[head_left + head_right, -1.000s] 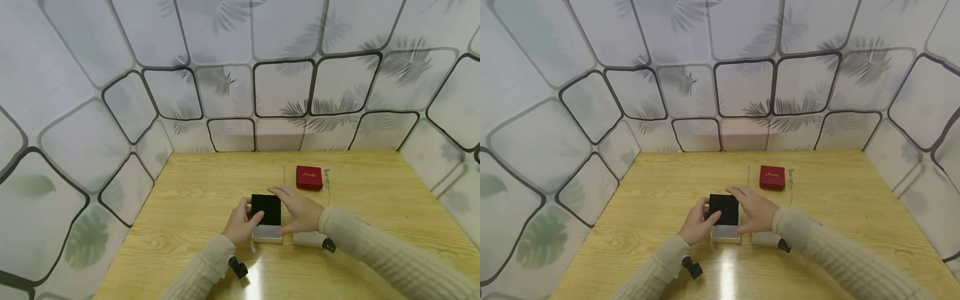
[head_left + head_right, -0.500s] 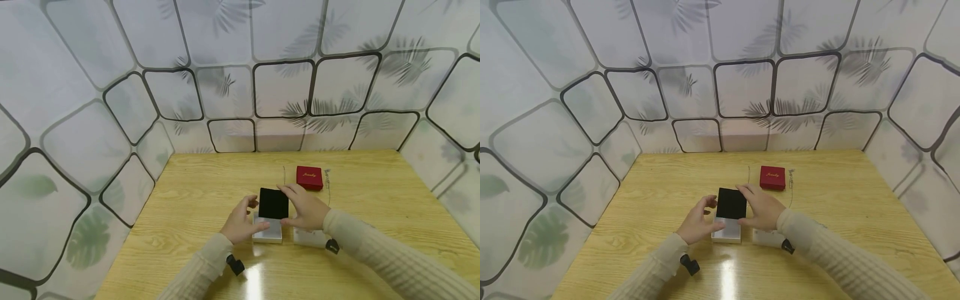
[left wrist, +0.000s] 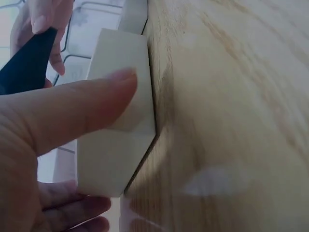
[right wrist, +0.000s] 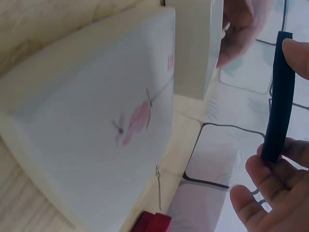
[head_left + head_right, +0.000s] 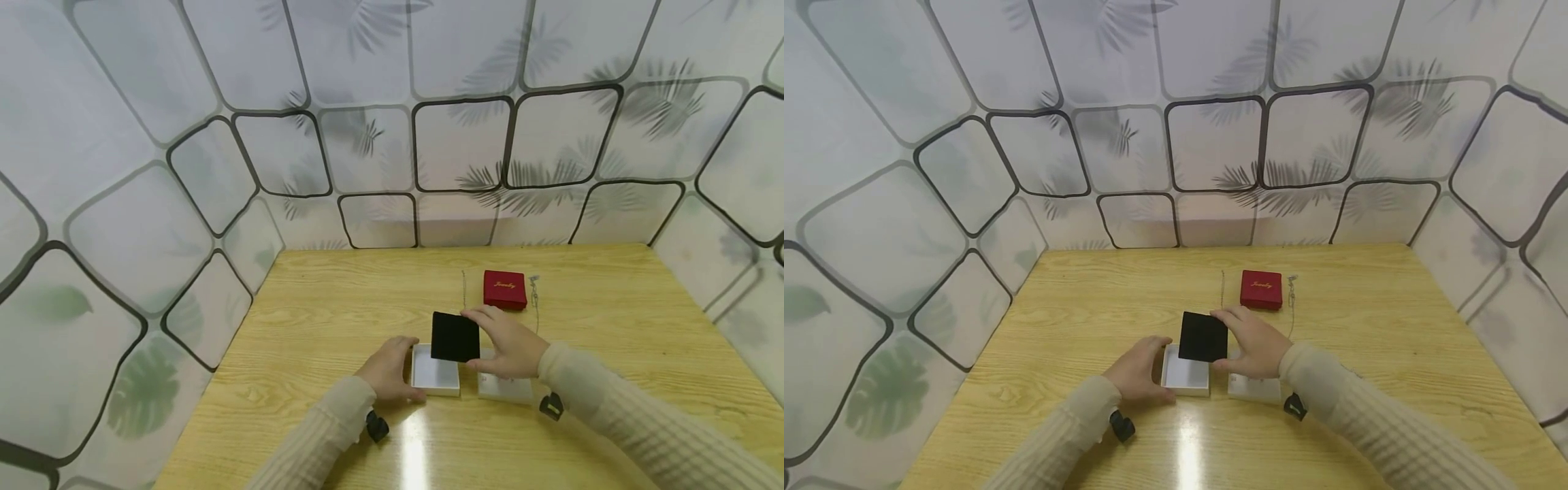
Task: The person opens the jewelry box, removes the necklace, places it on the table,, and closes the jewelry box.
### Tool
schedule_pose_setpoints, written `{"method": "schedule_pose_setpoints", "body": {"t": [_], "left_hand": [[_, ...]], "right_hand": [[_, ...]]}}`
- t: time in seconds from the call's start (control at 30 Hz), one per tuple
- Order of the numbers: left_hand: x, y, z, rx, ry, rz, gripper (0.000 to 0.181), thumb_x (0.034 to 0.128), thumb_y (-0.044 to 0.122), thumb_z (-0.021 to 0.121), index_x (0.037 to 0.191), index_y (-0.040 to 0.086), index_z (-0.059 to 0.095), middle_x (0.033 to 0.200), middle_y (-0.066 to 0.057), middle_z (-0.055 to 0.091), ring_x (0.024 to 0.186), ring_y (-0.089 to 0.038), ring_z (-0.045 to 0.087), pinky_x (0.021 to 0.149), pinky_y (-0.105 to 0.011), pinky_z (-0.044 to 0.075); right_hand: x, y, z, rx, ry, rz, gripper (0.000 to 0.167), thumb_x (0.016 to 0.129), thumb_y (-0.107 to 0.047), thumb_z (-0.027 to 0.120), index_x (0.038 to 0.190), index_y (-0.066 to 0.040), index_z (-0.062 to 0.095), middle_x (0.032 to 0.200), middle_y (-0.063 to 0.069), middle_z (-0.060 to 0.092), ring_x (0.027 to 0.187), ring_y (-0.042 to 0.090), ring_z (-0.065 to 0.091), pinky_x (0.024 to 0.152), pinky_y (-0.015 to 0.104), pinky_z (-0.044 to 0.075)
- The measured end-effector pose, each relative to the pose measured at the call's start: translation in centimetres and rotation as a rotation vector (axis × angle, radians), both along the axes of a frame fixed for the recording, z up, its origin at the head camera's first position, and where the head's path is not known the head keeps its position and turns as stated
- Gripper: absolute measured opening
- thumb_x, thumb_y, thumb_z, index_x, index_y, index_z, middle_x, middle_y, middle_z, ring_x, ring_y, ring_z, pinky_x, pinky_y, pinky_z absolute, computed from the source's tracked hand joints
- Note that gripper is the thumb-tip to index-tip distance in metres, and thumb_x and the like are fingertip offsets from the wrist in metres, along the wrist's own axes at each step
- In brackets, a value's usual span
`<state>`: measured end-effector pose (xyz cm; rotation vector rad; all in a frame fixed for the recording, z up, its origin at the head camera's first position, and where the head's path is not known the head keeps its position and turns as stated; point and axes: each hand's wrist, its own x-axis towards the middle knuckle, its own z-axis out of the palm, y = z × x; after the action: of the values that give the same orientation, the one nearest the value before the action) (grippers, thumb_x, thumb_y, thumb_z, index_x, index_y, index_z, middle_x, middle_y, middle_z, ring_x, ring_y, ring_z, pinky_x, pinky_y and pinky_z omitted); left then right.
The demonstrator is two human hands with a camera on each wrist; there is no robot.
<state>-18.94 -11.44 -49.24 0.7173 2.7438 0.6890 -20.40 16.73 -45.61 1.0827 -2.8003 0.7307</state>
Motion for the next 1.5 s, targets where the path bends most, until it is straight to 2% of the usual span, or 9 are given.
{"method": "schedule_pose_setpoints", "body": {"t": [0.17,0.37,0.57,0.87,1.03,1.13,1.3,1.4,1.5], "left_hand": [[-0.1,0.1,-0.1,0.081,0.020,0.017,0.101,0.0640,0.045,0.088,0.143,0.007,0.038,0.139,-0.008,0.047,0.125,-0.023,0.047,0.102,-0.039,0.042],[0.1,0.6,0.4,0.205,-0.020,0.023,0.102,0.0648,0.041,0.088,0.146,0.014,0.034,0.142,-0.002,0.044,0.126,-0.021,0.046,0.103,-0.039,0.041],[0.6,0.8,1.0,0.256,-0.037,0.041,0.106,0.0660,0.039,0.088,0.149,0.013,0.028,0.145,0.000,0.039,0.114,-0.018,0.053,0.091,-0.031,0.049],[0.7,1.0,1.5,0.348,-0.026,-0.023,0.104,0.0669,0.035,0.088,0.149,0.019,0.026,0.145,-0.002,0.037,0.103,-0.015,0.057,0.084,-0.028,0.052],[0.8,1.0,1.7,0.406,-0.035,-0.043,0.105,0.0669,0.034,0.087,0.150,0.021,0.024,0.146,-0.002,0.035,0.099,-0.014,0.057,0.082,-0.025,0.052],[0.8,1.1,1.7,0.467,-0.043,-0.072,0.109,0.0672,0.033,0.087,0.152,0.025,0.020,0.147,-0.001,0.032,0.097,-0.015,0.056,0.082,-0.024,0.052],[0.8,1.1,1.7,0.535,-0.025,-0.129,0.093,0.0799,0.035,0.078,0.153,0.028,0.020,0.150,-0.004,0.029,0.101,-0.020,0.054,0.084,-0.028,0.052],[0.8,1.1,1.7,0.534,-0.027,-0.132,0.081,0.0898,0.037,0.067,0.154,0.026,0.019,0.151,-0.003,0.027,0.107,-0.021,0.052,0.086,-0.032,0.052],[0.8,1.0,1.7,0.519,-0.035,-0.136,0.079,0.0938,0.038,0.062,0.155,0.024,0.013,0.153,-0.003,0.022,0.110,-0.019,0.050,0.088,-0.034,0.051]], "right_hand": [[0.4,-0.8,-0.7,0.012,-0.006,0.065,0.089,0.076,-0.049,0.078,0.146,-0.014,0.037,0.143,0.005,0.041,0.129,0.024,0.041,0.103,0.047,0.040],[0.9,-1.5,-0.7,-0.009,-0.016,0.117,0.086,0.076,-0.051,0.077,0.145,-0.015,0.039,0.139,-0.001,0.042,0.126,0.018,0.041,0.102,0.043,0.042],[1.1,-1.5,-0.7,-0.031,-0.019,0.128,0.085,0.074,-0.048,0.080,0.143,-0.015,0.042,0.137,0.001,0.041,0.123,0.017,0.040,0.099,0.043,0.044],[1.1,-1.3,-0.6,-0.091,-0.150,0.106,0.086,0.074,-0.042,0.082,0.143,-0.015,0.039,0.145,0.002,0.034,0.128,0.023,0.042,0.101,0.045,0.042],[1.1,-1.1,-0.6,-0.153,-0.255,0.117,0.087,0.074,-0.039,0.083,0.143,-0.016,0.035,0.140,-0.001,0.041,0.112,0.020,0.054,0.087,0.038,0.053],[1.2,-1.2,-0.6,-0.181,-0.280,0.116,0.087,0.075,-0.034,0.084,0.144,-0.013,0.034,0.139,0.000,0.042,0.107,0.019,0.057,0.080,0.032,0.055],[1.3,-1.3,-0.5,-0.216,-0.280,0.107,0.086,0.075,-0.022,0.085,0.144,-0.010,0.034,0.139,0.001,0.042,0.111,0.021,0.055,0.084,0.031,0.054],[1.3,-1.3,-0.5,-0.232,-0.272,0.107,0.086,0.075,-0.018,0.085,0.144,-0.011,0.035,0.138,0.001,0.043,0.114,0.022,0.054,0.086,0.034,0.053],[1.3,-1.3,-0.5,-0.242,-0.240,0.122,0.086,0.075,-0.018,0.085,0.144,-0.011,0.034,0.139,0.004,0.043,0.115,0.024,0.054,0.086,0.035,0.053]]}}
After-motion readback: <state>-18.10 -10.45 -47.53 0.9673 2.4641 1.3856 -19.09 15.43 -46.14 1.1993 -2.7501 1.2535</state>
